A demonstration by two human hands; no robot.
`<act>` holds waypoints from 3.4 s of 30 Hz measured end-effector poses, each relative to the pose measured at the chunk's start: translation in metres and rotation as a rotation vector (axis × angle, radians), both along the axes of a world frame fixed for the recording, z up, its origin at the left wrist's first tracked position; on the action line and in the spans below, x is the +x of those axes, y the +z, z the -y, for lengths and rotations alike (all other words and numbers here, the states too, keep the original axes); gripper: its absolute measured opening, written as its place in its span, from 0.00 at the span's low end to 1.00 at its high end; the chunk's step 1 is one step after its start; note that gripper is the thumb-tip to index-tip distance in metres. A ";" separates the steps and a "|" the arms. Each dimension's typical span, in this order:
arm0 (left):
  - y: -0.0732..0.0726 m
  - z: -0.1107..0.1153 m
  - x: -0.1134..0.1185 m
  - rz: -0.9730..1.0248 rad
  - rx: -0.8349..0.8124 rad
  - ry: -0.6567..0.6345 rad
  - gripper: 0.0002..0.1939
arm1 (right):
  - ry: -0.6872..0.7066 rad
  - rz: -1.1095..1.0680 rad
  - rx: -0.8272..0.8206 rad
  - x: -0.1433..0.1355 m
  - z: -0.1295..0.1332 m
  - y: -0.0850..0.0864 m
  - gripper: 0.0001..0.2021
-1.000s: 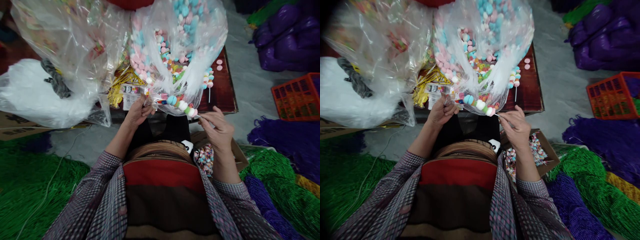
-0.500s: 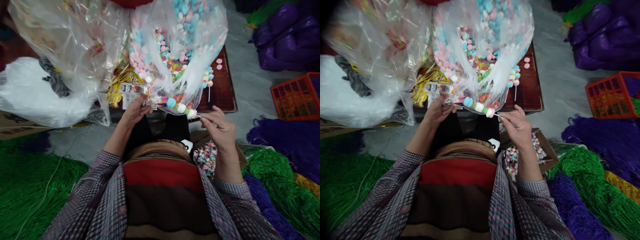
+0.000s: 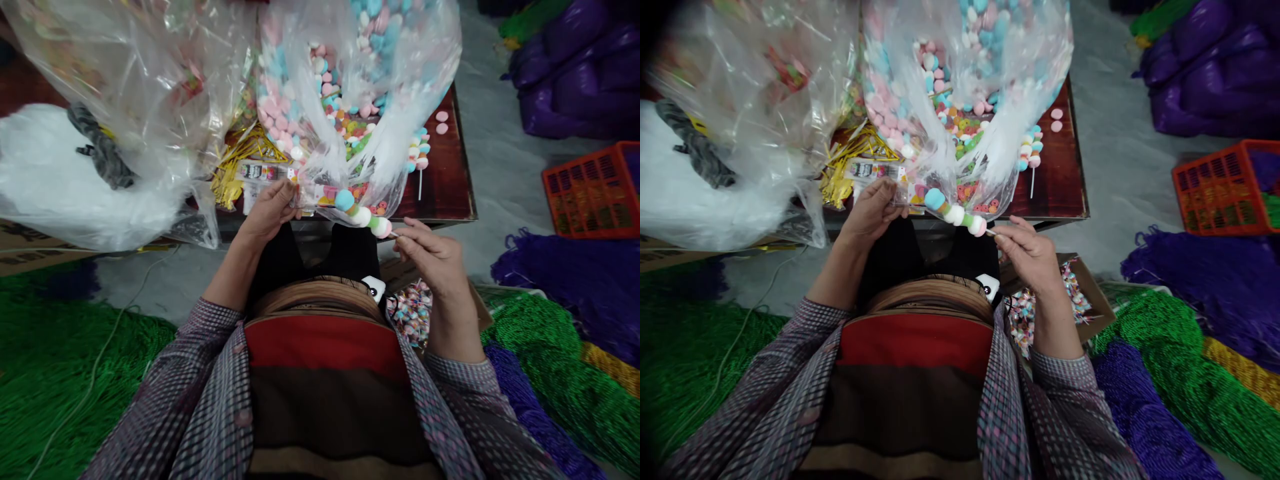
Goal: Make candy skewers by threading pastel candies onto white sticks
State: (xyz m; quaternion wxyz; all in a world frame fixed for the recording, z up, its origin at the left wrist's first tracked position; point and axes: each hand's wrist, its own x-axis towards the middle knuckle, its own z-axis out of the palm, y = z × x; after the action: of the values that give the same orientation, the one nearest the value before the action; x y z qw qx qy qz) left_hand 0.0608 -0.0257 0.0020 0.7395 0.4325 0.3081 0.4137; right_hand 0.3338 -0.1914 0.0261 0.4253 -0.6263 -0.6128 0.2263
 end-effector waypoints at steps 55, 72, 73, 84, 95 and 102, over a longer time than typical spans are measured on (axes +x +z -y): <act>-0.008 0.001 0.003 -0.312 0.248 -0.029 0.28 | -0.178 -0.418 0.025 -0.077 -0.068 -0.018 0.15; -0.001 0.004 0.006 -0.296 0.142 -0.064 0.26 | -0.020 -0.355 -0.126 -0.069 -0.066 -0.021 0.16; -0.001 0.004 0.006 -0.293 0.148 -0.065 0.26 | -0.021 -0.366 -0.117 -0.070 -0.066 -0.023 0.16; -0.001 0.004 0.001 -0.354 0.159 -0.053 0.23 | 0.017 -0.374 -0.082 -0.077 -0.069 -0.033 0.15; 0.005 0.002 -0.002 -0.163 -0.036 0.062 0.24 | -0.106 -0.277 -0.053 -0.058 -0.050 -0.005 0.17; 0.008 0.002 -0.004 -0.033 -0.094 0.060 0.25 | -0.055 -0.196 -0.102 -0.039 -0.014 0.014 0.12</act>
State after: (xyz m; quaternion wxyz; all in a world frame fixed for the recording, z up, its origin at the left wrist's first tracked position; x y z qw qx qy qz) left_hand 0.0568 -0.0280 0.0101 0.7411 0.3945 0.3522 0.4137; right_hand 0.2949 -0.1776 0.0397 0.4571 -0.6384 -0.5386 0.3057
